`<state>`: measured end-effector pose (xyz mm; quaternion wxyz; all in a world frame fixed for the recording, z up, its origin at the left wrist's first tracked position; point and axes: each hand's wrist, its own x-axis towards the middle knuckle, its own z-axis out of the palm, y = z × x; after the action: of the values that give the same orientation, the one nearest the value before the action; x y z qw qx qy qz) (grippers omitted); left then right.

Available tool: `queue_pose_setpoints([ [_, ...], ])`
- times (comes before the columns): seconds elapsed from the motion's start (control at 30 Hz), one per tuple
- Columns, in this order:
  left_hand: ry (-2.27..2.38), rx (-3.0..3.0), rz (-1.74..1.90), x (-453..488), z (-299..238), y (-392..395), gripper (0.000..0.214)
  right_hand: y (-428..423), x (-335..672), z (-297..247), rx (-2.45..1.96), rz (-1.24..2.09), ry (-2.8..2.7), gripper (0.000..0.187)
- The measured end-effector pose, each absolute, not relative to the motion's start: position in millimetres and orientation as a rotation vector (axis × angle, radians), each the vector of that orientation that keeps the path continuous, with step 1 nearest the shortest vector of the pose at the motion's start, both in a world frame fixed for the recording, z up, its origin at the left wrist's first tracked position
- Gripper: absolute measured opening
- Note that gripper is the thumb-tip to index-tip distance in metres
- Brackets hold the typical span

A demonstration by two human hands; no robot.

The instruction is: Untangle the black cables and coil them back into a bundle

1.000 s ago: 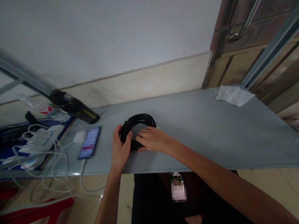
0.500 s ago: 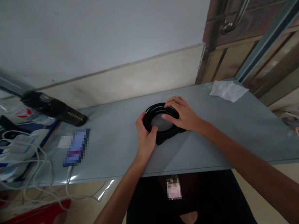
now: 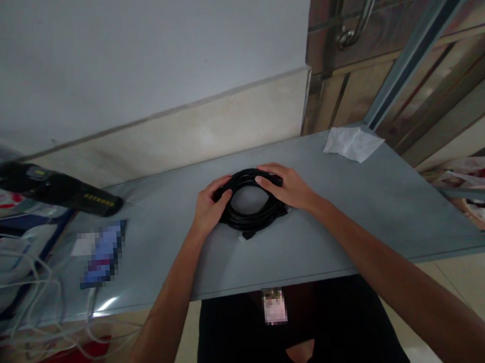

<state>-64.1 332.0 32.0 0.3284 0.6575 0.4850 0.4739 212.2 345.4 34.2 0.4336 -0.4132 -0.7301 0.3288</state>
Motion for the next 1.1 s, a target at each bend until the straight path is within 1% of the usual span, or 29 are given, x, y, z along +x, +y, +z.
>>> queue_pose_setpoints([
  [0.13,1.323,1.753,1.179,-68,37,322,0.034,342,211,33,-1.003,0.903,-1.773,0.055],
  [0.23,1.320,1.745,1.170,-70,39,322,0.031,342,210,32,-0.971,0.911,-1.726,0.053],
  [0.33,1.305,1.717,1.223,-70,41,323,0.031,344,210,39,-0.948,0.741,-1.680,0.045],
  [0.4,1.285,1.683,1.287,-70,43,323,0.032,337,211,52,-0.950,0.570,-1.664,0.035],
  [0.47,1.271,1.630,1.373,-71,45,322,0.034,315,212,69,-0.950,0.410,-1.658,0.023],
  [0.53,1.270,1.532,1.474,-75,45,323,0.036,271,211,81,-0.923,0.295,-1.660,0.012],
  [0.6,1.259,1.380,1.576,-80,44,324,0.036,209,206,76,-0.823,0.260,-1.651,0.018],
  [0.67,1.214,1.210,1.659,-85,43,327,0.035,140,196,47,-0.747,0.385,-1.665,0.025],
  [0.73,1.155,1.063,1.718,-89,43,329,0.031,79,184,-7,-0.889,0.616,-1.792,0.027],
  [0.77,1.132,1.007,1.735,-90,43,330,0.029,56,178,-40,-0.994,0.736,-1.803,0.024],
  [0.8,1.117,0.960,1.747,-92,44,330,0.027,37,173,-76,-1.143,0.878,-1.773,0.016],
  [0.83,1.109,0.924,1.750,-93,45,331,0.026,24,169,-111,-1.326,0.956,-1.698,0.012],
  [0.9,1.096,0.869,1.742,-95,46,331,0.025,11,164,-176,-1.584,0.971,-1.468,0.026],
  [0.97,1.079,0.822,1.732,-97,47,331,0.025,9,164,-221,-1.704,1.008,-1.307,0.039],
  [1.03,1.067,0.783,1.726,-99,48,332,0.025,12,164,-246,-1.721,1.036,-1.277,0.041],
  [1.1,1.063,0.752,1.720,-102,47,333,0.025,14,163,-254,-1.707,1.046,-1.293,0.037],
])
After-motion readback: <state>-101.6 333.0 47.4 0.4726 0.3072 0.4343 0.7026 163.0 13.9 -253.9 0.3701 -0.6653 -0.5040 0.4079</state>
